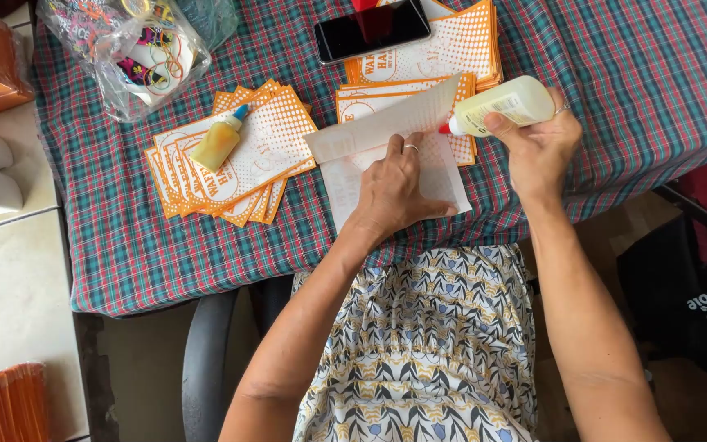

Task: The person applies glue to paper folders using a glue bottle and folds them by hand on a table.

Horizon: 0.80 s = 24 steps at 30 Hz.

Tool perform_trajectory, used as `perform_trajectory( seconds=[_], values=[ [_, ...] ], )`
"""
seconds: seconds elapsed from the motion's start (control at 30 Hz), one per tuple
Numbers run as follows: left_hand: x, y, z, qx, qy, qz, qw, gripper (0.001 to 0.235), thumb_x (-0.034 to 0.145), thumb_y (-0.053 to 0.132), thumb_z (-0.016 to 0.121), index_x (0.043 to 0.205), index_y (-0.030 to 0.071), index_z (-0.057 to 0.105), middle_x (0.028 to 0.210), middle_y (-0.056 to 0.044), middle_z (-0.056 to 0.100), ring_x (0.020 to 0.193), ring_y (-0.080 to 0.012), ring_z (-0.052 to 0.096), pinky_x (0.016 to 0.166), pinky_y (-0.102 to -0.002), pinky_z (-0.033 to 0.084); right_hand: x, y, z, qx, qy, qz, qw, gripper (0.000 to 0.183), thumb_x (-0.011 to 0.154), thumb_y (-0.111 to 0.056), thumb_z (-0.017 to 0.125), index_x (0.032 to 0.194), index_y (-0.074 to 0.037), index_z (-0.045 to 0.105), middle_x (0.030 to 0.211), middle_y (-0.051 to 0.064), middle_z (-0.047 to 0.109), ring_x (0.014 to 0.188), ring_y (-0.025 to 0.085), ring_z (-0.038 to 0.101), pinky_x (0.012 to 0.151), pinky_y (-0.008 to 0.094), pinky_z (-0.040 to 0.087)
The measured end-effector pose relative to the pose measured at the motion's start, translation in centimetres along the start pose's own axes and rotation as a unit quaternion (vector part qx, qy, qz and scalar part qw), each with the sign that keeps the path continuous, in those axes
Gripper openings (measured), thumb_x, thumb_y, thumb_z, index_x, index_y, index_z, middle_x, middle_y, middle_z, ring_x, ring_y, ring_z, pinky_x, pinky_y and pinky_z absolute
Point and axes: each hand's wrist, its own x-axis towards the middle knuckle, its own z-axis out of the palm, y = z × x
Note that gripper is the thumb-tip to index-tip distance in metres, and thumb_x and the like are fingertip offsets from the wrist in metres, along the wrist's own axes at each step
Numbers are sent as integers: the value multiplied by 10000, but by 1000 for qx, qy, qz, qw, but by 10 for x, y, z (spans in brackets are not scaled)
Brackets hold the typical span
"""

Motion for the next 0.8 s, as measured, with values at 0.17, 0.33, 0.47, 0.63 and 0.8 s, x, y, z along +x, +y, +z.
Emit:
perform_trajectory(
  seconds=[0.17, 0.33, 0.47, 0.63, 0.8],
  values=[
    [-3, 1, -7, 1, -11, 10, 1000, 1261, 496, 493, 1020, 1485, -1, 413, 1219, -188, 554, 990, -547, 701, 868, -608, 598, -20, -6, -29, 15, -15, 53, 998, 416, 879, 60, 893, 1203, 49, 633, 1159, 250, 700, 1173, 373, 670, 957, 469, 599],
    [6, -14, 8, -3, -20, 28, 999, 1486, 379, 720, 993, 1506, 23, 319, 1324, -163, 476, 1000, -479, 667, 777, -641, 546, -37, -32, -52, 30, -20, 152, 988, 392, 826, -29, 876, 1141, 42, 654, 1112, 137, 678, 1093, 272, 699, 904, 394, 683],
    [5, -15, 7, -32, -24, 29, 999, 1338, 493, 694, 956, 1481, 9, 369, 1346, -164, 489, 1041, -463, 659, 834, -635, 537, -38, -41, -68, 26, -16, 159, 987, 395, 816, -36, 877, 1147, 32, 674, 1110, 129, 701, 1059, 251, 718, 922, 379, 685],
    [10, -21, 16, -23, 18, 18, 999, 1082, 596, 554, 966, 1413, 41, 475, 1241, -115, 564, 919, -421, 687, 714, -587, 573, -40, -50, -68, 43, 27, 126, 991, 342, 865, -87, 883, 1115, 0, 665, 1089, 98, 691, 1072, 246, 718, 976, 393, 689],
    [11, -22, 17, -28, 12, 24, 999, 1097, 611, 555, 966, 1433, 45, 447, 1281, -132, 550, 957, -418, 684, 738, -576, 577, -57, -38, -60, 19, 22, 142, 989, 349, 861, -49, 869, 1139, -17, 660, 1115, 105, 700, 1089, 253, 713, 953, 395, 688]
  ],
)
